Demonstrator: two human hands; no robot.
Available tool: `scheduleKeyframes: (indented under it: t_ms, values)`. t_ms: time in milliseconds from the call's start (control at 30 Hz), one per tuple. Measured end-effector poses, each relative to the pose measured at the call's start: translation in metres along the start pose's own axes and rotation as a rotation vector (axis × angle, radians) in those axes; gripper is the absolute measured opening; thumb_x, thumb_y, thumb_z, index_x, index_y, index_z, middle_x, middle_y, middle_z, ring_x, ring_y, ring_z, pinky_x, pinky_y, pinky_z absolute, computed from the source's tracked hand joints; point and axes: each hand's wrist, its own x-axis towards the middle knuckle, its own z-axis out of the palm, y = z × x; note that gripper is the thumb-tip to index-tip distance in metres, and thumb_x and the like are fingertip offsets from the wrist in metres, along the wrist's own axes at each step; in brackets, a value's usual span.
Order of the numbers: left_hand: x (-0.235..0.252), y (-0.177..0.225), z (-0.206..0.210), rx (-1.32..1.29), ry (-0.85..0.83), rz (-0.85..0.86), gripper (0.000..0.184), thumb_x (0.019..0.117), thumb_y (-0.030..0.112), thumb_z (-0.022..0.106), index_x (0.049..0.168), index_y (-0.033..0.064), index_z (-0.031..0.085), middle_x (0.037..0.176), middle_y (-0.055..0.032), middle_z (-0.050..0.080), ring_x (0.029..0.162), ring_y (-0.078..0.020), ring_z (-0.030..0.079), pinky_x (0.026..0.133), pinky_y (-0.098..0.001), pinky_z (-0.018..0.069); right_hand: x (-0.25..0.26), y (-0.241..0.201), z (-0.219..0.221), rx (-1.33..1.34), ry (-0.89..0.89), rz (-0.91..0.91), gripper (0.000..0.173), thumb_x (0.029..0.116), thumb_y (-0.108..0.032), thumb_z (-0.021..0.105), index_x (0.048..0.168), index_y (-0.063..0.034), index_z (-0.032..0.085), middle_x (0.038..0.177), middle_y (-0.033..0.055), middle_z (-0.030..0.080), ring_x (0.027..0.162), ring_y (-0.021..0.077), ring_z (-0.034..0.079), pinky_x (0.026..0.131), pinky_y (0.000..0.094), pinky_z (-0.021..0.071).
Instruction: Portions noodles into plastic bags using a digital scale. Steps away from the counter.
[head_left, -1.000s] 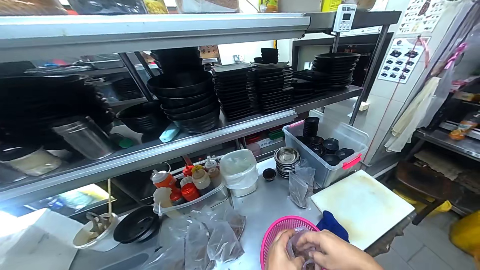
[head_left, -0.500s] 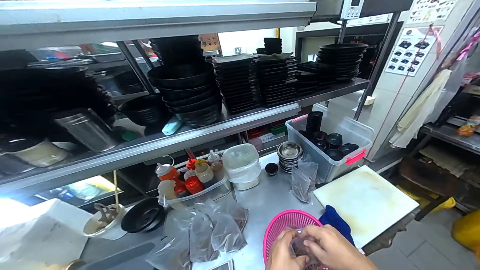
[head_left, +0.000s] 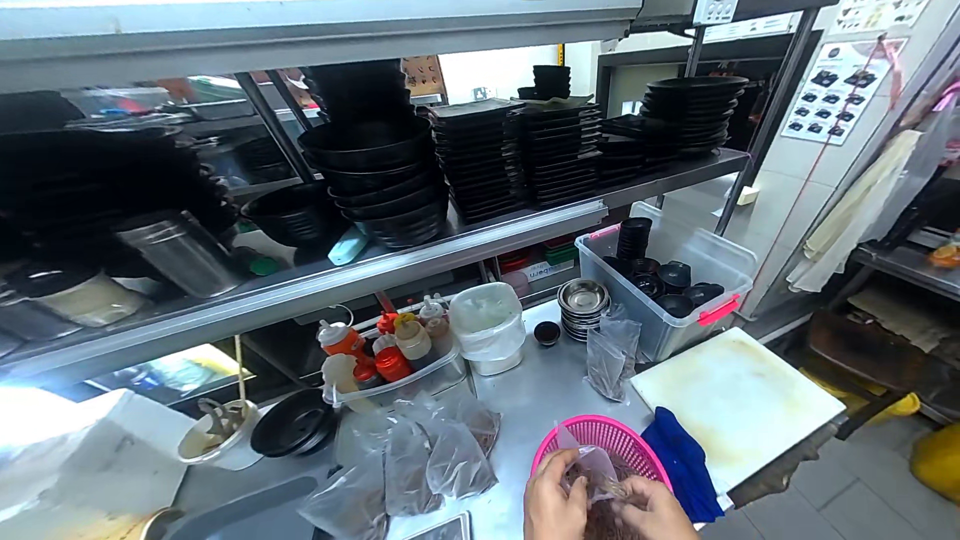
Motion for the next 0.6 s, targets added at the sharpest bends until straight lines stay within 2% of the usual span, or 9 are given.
scheduleKeyframes:
  t_ms: [67,167,267,333,433,500,567,600]
  values:
    - [0.001,-0.002,-0.001,0.062,0.012,0.014,0.04,0.084,0.004,0.067,0.122,0.0121,0.073,0.124,-0.0012,0.071,0.106,-0.0118,0.071,0.091,-0.0388,0.0613,-0.001,-0.016,-0.007,-0.028,-0.008,0.027,0.014,0.0904,-0.02,0.075,0.096,-0.0074,0.071,0.084,0.0056,0.076,0.073,0.0202,0.075,0.071,0.0422,0.0657]
    - [0.003,-0.007,-0.001,0.104,-0.04,0.033,0.046,0.0806,0.002,0.066,0.125,0.0139,0.073,0.129,-0.0004,0.069,0.117,-0.0125,0.067,0.099,-0.0408,0.0576,-0.007,-0.054,-0.022,-0.169,-0.051,-0.058,0.014,0.0923,-0.023,0.072,0.101,-0.0118,0.072,0.087,0.0022,0.076,0.072,0.0163,0.074,0.071,0.0406,0.065]
    - [0.003,-0.007,0.003,0.082,-0.083,0.055,0.047,0.0793,0.005,0.07,0.126,0.013,0.072,0.13,-0.0014,0.069,0.12,-0.0132,0.065,0.103,-0.0409,0.0549,-0.005,-0.104,-0.028,-0.113,-0.197,-0.12,0.028,0.0937,-0.022,0.073,0.12,-0.0136,0.072,0.101,0.0011,0.077,0.078,0.0153,0.075,0.074,0.0381,0.0666]
    - [0.002,-0.004,0.004,0.043,-0.109,0.039,0.048,0.0799,0.007,0.071,0.127,0.0133,0.072,0.132,-0.0013,0.068,0.122,-0.0131,0.064,0.105,-0.0409,0.0539,0.002,-0.129,-0.031,-0.087,-0.242,-0.125,0.034,0.095,-0.025,0.073,0.128,-0.0161,0.068,0.108,-0.0002,0.077,0.08,0.0151,0.076,0.071,0.0375,0.0672]
    - [0.0,0.002,-0.002,-0.029,-0.093,0.014,0.05,0.0771,0.005,0.071,0.127,0.0128,0.072,0.132,-0.0014,0.068,0.122,-0.013,0.063,0.105,-0.0406,0.0541,0.003,-0.154,-0.04,-0.004,-0.176,-0.121,0.03,0.0999,-0.025,0.067,0.127,-0.015,0.067,0.113,0.0012,0.075,0.079,0.0178,0.076,0.064,0.0385,0.0676]
    - [-0.002,0.006,-0.008,-0.097,-0.084,-0.011,0.051,0.0767,0.004,0.072,0.127,0.0127,0.072,0.133,-0.0013,0.067,0.122,-0.0124,0.063,0.103,-0.0395,0.0554,0.0,-0.158,-0.046,0.118,-0.145,-0.127,0.026,0.1035,-0.024,0.062,0.127,-0.0122,0.066,0.114,0.0057,0.075,0.079,0.0244,0.077,0.061,0.0429,0.0678]
    - [-0.006,0.014,-0.016,-0.18,-0.085,-0.042,0.053,0.0771,0.002,0.071,0.129,0.0131,0.071,0.134,-0.0013,0.066,0.116,-0.0118,0.066,0.095,-0.0374,0.0603,-0.005,-0.154,-0.048,0.198,-0.066,-0.18,0.022,0.1054,-0.021,0.059,0.122,-0.0097,0.068,0.111,0.0089,0.076,0.074,0.0269,0.076,0.056,0.0424,0.0661]
    - [-0.007,0.019,-0.022,-0.229,-0.081,-0.06,0.054,0.0776,0.0,0.071,0.13,0.0135,0.07,0.135,-0.0015,0.066,0.107,-0.0122,0.07,0.086,-0.0368,0.0641,-0.006,-0.15,-0.048,0.231,-0.002,-0.223,0.02,0.1056,-0.018,0.058,0.118,-0.0074,0.07,0.106,0.011,0.077,0.069,0.0266,0.075,0.052,0.0406,0.0642]
